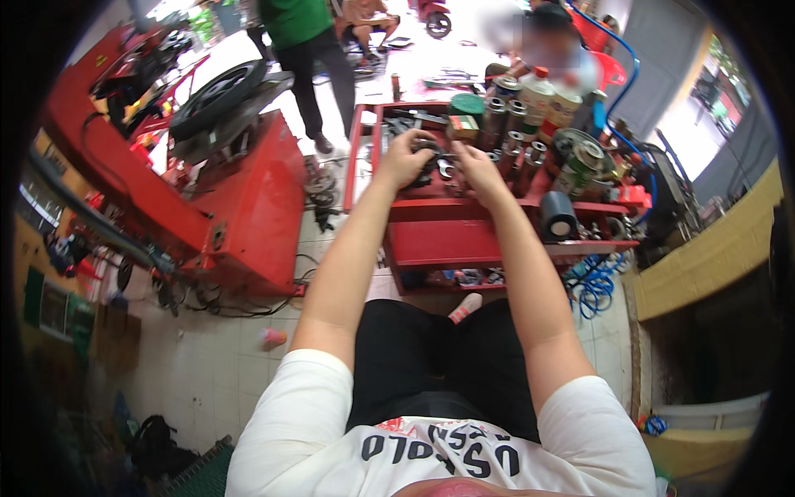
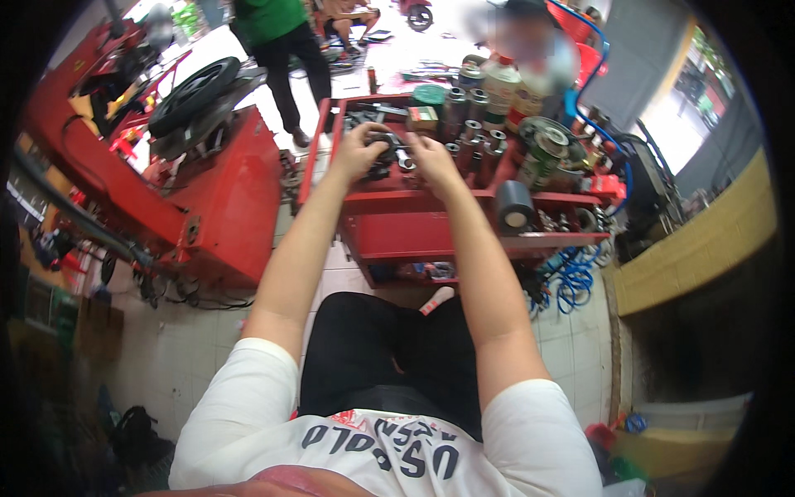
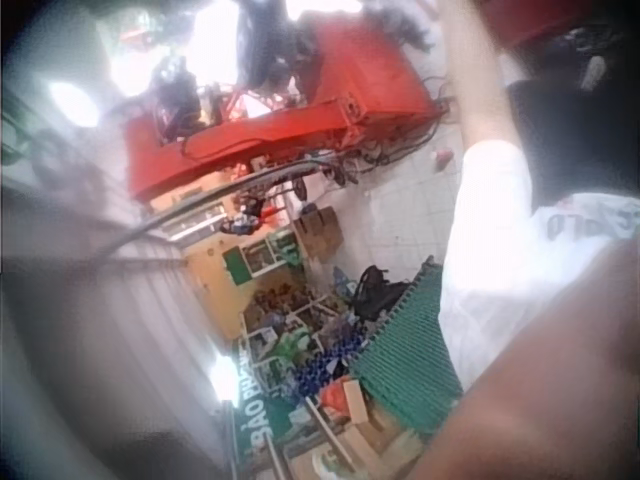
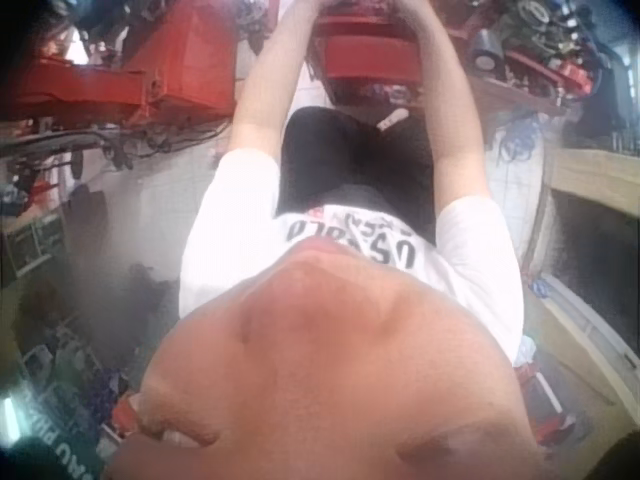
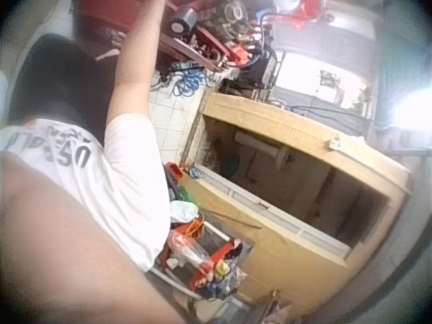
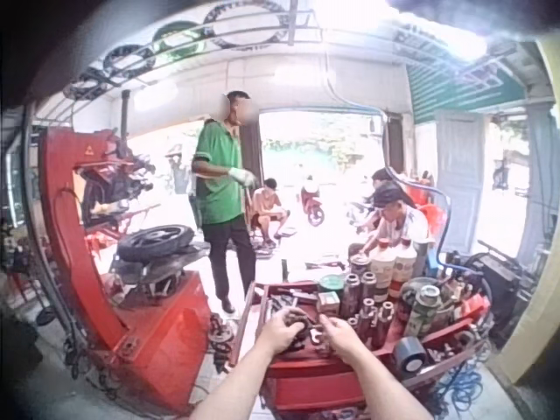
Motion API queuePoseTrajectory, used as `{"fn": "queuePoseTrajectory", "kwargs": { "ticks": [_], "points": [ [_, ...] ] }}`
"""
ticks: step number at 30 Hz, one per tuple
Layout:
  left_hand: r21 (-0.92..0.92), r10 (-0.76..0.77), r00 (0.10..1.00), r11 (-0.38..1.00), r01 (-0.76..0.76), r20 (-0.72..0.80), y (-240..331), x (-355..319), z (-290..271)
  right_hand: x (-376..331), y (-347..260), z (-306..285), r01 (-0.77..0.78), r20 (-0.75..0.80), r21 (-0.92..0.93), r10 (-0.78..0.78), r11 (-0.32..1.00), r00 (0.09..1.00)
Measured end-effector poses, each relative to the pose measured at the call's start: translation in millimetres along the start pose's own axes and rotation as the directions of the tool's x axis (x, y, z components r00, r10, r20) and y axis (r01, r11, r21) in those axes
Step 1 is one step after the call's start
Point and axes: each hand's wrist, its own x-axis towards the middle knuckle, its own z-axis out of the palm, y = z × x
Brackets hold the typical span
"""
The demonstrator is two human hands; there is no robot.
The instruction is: The person sits at a red tool cart and repeatedly handles small mechanical components, including a circular metal part and a small cylindrical piece. They pick up, inspect, and place these items back on the cart multiple times without completing a clear assembly.
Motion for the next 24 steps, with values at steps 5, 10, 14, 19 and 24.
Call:
{"fn": "queuePoseTrajectory", "kwargs": {
  "ticks": [5, 10, 14, 19, 24],
  "points": [
    [-0.040, -0.074, 0.997, 0.996, 0.075, 0.035, 6.2, -2.7, 2.5, -12.5, -2.4, 3.7, 0.173, 0.053, -0.062, -0.170, 0.983, 0.984],
    [-0.016, -0.035, 0.999, 0.999, 0.035, 0.010, -4.6, -4.8, -12.6, -16.4, -19.3, 17.7, -0.053, -0.003, 0.007, 0.053, 0.999, 0.999],
    [-0.085, -0.055, 0.998, 0.995, 0.058, 0.030, -1.9, -1.3, -3.3, -8.0, -8.6, 4.8, 0.066, 0.039, -0.139, -0.061, 0.988, 0.997],
    [-0.023, -0.064, 0.998, 0.998, 0.064, 0.009, 0.0, -2.8, -5.7, -10.9, -7.6, 9.8, 0.154, -0.011, 0.106, -0.154, 0.982, 0.988],
    [-0.010, -0.052, 0.998, 0.999, 0.052, 0.026, 4.8, -2.9, -2.4, -10.1, -2.2, 7.7, 0.260, -0.016, -0.114, -0.263, 0.959, 0.965]
  ]
}}
